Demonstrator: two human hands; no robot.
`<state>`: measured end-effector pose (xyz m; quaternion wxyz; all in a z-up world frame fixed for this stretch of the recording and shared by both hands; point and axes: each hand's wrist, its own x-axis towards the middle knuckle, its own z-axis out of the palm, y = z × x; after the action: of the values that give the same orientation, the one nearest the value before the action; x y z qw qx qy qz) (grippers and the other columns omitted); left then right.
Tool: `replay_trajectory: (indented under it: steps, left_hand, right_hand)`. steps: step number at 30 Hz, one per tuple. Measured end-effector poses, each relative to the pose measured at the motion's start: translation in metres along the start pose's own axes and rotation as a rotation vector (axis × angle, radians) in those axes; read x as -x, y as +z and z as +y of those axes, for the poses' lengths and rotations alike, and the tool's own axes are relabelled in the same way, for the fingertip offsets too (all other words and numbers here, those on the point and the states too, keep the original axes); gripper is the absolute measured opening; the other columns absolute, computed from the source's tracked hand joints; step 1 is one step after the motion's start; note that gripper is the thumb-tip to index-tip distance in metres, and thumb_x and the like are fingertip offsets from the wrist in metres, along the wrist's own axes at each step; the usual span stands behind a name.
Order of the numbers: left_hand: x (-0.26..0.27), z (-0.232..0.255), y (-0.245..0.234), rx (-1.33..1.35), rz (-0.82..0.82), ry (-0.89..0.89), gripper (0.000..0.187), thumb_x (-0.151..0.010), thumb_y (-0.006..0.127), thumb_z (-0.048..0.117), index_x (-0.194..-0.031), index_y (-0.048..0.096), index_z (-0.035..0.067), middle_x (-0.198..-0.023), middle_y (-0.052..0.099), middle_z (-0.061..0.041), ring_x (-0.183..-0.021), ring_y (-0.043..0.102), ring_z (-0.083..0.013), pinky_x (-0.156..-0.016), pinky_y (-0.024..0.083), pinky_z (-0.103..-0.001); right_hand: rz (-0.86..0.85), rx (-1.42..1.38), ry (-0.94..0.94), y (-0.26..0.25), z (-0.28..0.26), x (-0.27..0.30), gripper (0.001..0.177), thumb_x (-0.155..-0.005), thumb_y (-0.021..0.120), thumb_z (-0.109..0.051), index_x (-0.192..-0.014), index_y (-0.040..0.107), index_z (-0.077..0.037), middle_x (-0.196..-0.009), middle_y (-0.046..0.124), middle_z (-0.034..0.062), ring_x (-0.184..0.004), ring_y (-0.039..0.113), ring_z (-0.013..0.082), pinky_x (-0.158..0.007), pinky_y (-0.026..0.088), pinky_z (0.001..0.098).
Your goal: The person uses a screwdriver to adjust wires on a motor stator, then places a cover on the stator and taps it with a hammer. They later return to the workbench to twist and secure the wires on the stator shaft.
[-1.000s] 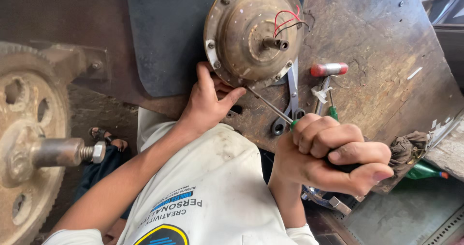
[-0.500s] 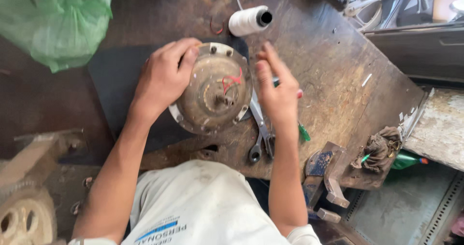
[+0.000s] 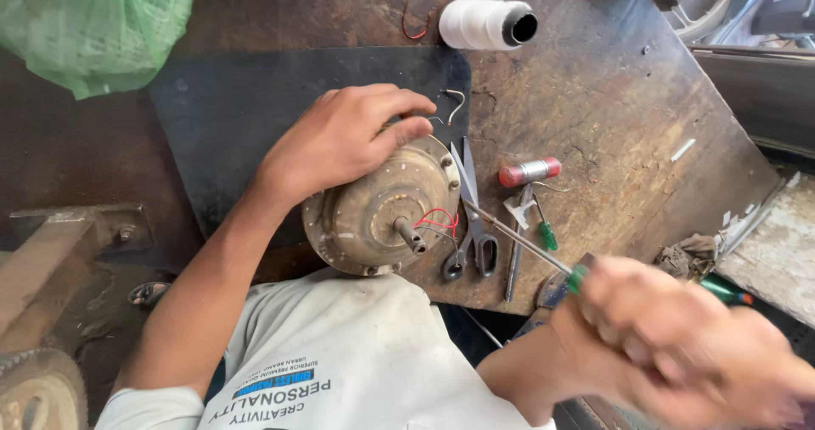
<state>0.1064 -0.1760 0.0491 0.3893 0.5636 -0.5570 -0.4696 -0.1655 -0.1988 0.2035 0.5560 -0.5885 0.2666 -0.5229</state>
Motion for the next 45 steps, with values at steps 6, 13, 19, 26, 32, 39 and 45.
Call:
replay_trajectory:
  steps: [6,13,19,26,32,39,45]
  left_hand:
    - [0.027,-0.01,-0.01,0.104,0.054,0.014,0.028,-0.099,0.062,0.015,-0.125,0.07,0.008,-0.108,0.073,-0.011,-0.1,0.069,-0.0314,-0.088,0.054,-0.042]
    - [0.024,-0.023,-0.006,0.202,0.098,-0.042,0.021,-0.096,0.066,0.012,-0.116,0.07,0.011,-0.106,0.075,-0.006,-0.098,0.072,-0.0268,-0.087,0.055,-0.039]
    - [0.025,-0.027,-0.005,0.211,0.121,-0.045,0.018,-0.095,0.067,0.011,-0.114,0.07,0.01,-0.103,0.074,-0.006,-0.096,0.072,-0.0263,-0.086,0.055,-0.039]
    - [0.026,-0.03,-0.003,0.212,0.135,-0.036,0.017,-0.095,0.069,0.01,-0.111,0.071,0.01,-0.099,0.074,-0.005,-0.093,0.071,-0.0256,-0.084,0.055,-0.039]
    - [0.024,-0.031,-0.003,0.218,0.15,-0.03,0.014,-0.094,0.069,0.01,-0.109,0.071,0.01,-0.1,0.075,-0.006,-0.095,0.072,-0.0257,-0.085,0.056,-0.039]
    - [0.021,-0.035,0.0,0.199,0.162,-0.071,0.012,-0.095,0.07,0.009,-0.106,0.07,0.007,-0.1,0.075,-0.008,-0.095,0.072,-0.0285,-0.082,0.056,-0.04]
    - [0.014,-0.025,-0.008,0.145,0.174,-0.06,0.011,-0.091,0.069,0.008,-0.102,0.069,0.005,-0.098,0.075,-0.012,-0.093,0.073,-0.0313,-0.079,0.057,-0.04]
  right_hand:
    - [0.003,-0.03,-0.135,0.073,0.041,-0.025,0.024,-0.104,0.05,-0.021,-0.084,0.04,-0.012,-0.058,0.042,0.0019,-0.044,0.034,0.0122,-0.04,0.03,0.0317]
    - [0.033,0.066,-0.066,0.079,0.068,-0.034,0.035,-0.109,0.05,-0.03,-0.084,0.035,-0.012,-0.062,0.037,0.0018,-0.045,0.028,0.0114,-0.038,0.027,0.0291]
    - [0.087,0.227,-0.115,0.071,0.08,-0.02,0.038,-0.104,0.057,-0.036,-0.086,0.031,-0.016,-0.063,0.034,-0.0023,-0.042,0.025,0.007,-0.033,0.021,0.0251]
    - [0.151,0.264,-0.096,0.071,0.081,-0.013,0.041,-0.101,0.059,-0.041,-0.088,0.029,-0.017,-0.064,0.034,-0.004,-0.04,0.026,0.0054,-0.031,0.02,0.0227]
    - [0.307,0.051,-0.149,0.086,0.09,-0.024,0.036,-0.103,0.049,-0.044,-0.091,0.034,-0.014,-0.067,0.04,0.0007,-0.038,0.029,0.0092,-0.029,0.024,0.0261]
    - [0.353,0.014,-0.234,0.095,0.1,-0.029,0.044,-0.108,0.023,-0.051,-0.095,0.033,-0.01,-0.065,0.041,0.0082,-0.04,0.026,0.0146,-0.03,0.024,0.0318]
    - [-0.036,-0.23,-0.081,0.071,0.107,-0.041,0.048,-0.111,0.025,-0.055,-0.093,0.039,-0.012,-0.062,0.045,0.0035,-0.04,0.029,0.0099,-0.034,0.028,0.0309]
